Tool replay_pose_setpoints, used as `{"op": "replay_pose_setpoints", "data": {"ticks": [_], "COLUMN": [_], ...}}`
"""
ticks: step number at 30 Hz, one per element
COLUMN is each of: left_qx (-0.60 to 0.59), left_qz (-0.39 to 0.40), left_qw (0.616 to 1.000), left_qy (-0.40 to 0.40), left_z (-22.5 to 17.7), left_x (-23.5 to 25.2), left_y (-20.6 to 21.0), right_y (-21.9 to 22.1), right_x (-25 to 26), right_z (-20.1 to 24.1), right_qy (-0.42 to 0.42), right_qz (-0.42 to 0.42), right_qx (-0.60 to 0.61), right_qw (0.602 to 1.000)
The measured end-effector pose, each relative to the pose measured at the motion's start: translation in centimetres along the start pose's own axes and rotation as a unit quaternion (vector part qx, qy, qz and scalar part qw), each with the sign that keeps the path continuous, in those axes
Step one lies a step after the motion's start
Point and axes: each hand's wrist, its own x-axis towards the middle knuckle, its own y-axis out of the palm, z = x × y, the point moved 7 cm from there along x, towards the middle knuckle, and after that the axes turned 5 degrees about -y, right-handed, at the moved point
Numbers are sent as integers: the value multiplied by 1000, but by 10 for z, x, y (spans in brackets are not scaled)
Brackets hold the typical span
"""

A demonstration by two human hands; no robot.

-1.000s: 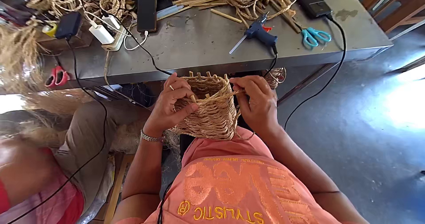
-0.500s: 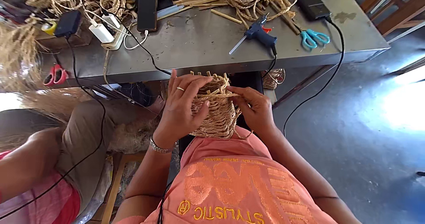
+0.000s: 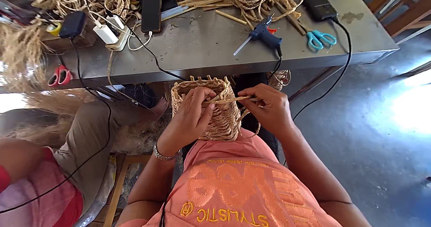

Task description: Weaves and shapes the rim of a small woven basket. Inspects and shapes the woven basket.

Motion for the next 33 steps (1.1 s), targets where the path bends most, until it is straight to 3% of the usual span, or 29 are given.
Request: {"op": "replay_pose_setpoints", "data": {"ticks": [6,10,16,19,22,25,27,33], "left_qx": [-9,-23,-38,-26,-10,-2,-1,1], "left_qz": [-16,-31,-27,-30,-37,-45,-48,-57], "left_qw": [1000,999,999,999,999,999,999,998], "left_qy": [8,-4,-17,-8,0,9,19,27], "left_z": [5,8,13,10,7,4,1,2], "left_x": [-4,-7,-12,-10,-7,-7,-6,-6], "left_y": [-7,-9,-11,-6,-5,-3,-2,-2], "right_y": [-22,-62,-161,-177,-155,-103,-68,-8], "right_x": [4,-2,-29,-40,-37,-34,-33,-4], "right_z": [3,-1,-19,-25,-35,-51,-53,-9], "right_qy": [-27,-1,64,81,113,141,107,-18], "right_qz": [31,48,-86,-153,-92,107,179,121], "right_qx": [-71,-101,-242,-271,-260,-196,-149,-28], "right_qw": [997,994,964,947,955,965,967,992]}}
